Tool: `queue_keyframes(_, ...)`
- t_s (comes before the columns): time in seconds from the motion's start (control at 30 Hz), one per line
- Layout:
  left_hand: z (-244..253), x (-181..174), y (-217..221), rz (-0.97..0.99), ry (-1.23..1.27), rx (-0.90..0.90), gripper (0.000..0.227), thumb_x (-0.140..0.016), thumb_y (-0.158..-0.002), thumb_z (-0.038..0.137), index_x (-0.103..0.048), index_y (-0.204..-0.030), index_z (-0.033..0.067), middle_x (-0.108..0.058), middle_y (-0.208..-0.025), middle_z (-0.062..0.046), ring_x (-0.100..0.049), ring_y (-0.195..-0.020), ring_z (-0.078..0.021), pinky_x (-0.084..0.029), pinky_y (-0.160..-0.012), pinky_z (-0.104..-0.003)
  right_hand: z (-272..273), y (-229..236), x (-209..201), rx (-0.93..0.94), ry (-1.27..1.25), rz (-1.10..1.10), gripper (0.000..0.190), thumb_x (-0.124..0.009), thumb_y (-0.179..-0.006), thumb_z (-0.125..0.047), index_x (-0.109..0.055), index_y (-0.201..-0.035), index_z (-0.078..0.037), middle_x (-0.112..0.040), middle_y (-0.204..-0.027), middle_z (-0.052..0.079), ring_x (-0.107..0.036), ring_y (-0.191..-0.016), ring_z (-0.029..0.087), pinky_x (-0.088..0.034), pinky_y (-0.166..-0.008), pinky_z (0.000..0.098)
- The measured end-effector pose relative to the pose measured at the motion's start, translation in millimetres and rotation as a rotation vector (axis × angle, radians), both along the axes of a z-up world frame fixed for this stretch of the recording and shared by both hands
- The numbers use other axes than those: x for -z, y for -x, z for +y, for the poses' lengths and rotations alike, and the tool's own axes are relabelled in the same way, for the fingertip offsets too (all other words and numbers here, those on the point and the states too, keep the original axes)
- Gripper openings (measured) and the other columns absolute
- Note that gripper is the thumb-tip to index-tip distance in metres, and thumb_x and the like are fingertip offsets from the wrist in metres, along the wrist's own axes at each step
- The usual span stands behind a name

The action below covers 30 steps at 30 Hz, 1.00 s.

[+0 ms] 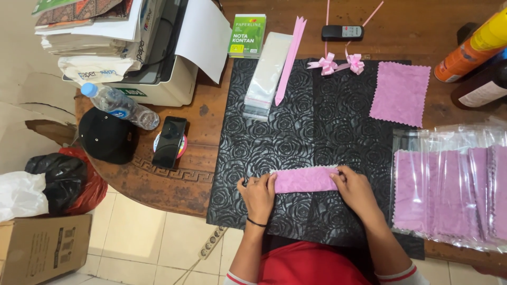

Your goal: The person packages textile products by folding a purple cloth and placing it into a clear plastic sleeve with a decorative ribbon, then organizing the finished items on a table.

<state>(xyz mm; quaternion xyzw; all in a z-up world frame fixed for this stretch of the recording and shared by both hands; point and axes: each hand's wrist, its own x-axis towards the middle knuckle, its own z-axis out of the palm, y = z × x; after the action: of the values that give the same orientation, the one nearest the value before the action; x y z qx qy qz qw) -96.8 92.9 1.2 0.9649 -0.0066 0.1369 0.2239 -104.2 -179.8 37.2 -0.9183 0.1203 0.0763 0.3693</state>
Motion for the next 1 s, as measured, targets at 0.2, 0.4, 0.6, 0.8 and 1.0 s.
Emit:
queue_keyframes(0.2, -0.6, 9.4, -1.8, -0.035, -0.021, -0.013, 0.024, -0.065, -0.098, 0.044, -0.075, -0.092, 0.0232, -0.069, -0.056, -0.002, -0.073, -0.078, -0.0154, -0.030, -0.108, -0.054, -1.1, -2.6, 5.2, 0.002, 0.029, 0.035, 0.026, -0.068, -0.096, -0.023, -0.073, -0.115, -0.007, -0.079, -0.080, 0.017, -0.076, -0.081, 0.037, -0.057, -0.070, 0.0474)
queue_keyframes(0.4, -1.4, 16.1, -3.6, -0.035, -0.066, -0.021, 0.031, -0.064, -0.097, 0.052, -0.075, -0.097, 0.0234, -0.070, -0.060, -0.001, -0.071, -0.078, -0.0149, -0.031, -0.104, -0.052, -5.8, -3.9, 20.5, 0.038, -0.011, 0.014, 0.033, -0.070, -0.094, -0.024, -0.068, -0.125, -0.011, -0.078, -0.081, 0.016, -0.075, -0.076, 0.035, -0.057, -0.067, 0.0434)
queue_keyframes(0.6, -7.2, -20.9, 12.9, -0.231, -0.022, 0.094, 0.026, -0.064, -0.098, 0.035, -0.066, -0.115, 0.0152, -0.063, -0.111, -0.006, -0.060, -0.105, -0.0282, -0.044, -0.090, -0.047, 1.5, 22.3, -15.7, -0.110, 0.151, -0.278, 0.042, -0.069, -0.092, -0.025, -0.063, -0.132, -0.014, -0.064, -0.127, 0.008, -0.060, -0.120, 0.031, -0.041, -0.099, 0.0454)
queue_keyframes(0.8, -62.3, -21.6, 38.3, 0.045, 0.012, 0.666, 0.069, -0.039, -0.103, 0.046, -0.044, -0.148, -0.0069, -0.046, -0.154, -0.024, -0.038, -0.147, -0.0392, -0.022, -0.120, -0.058, 19.7, 42.2, 47.5, -0.653, 0.353, -0.316, 0.066, -0.052, -0.093, -0.030, -0.036, -0.155, -0.017, -0.035, -0.163, 0.009, -0.027, -0.153, 0.030, -0.020, -0.113, 0.0614)
queue_keyframes(1.0, -50.3, -1.3, 35.7, 0.115, -0.090, 0.519, 0.078, -0.036, -0.098, 0.066, -0.049, -0.150, 0.0085, -0.035, -0.162, -0.017, -0.025, -0.151, -0.0407, -0.012, -0.120, -0.060, 26.8, 45.6, 31.6, -0.601, 0.481, -0.126, 0.058, -0.041, -0.098, -0.057, -0.038, -0.152, -0.036, -0.018, -0.168, 0.006, -0.009, -0.155, 0.037, -0.014, -0.111, 0.0712)
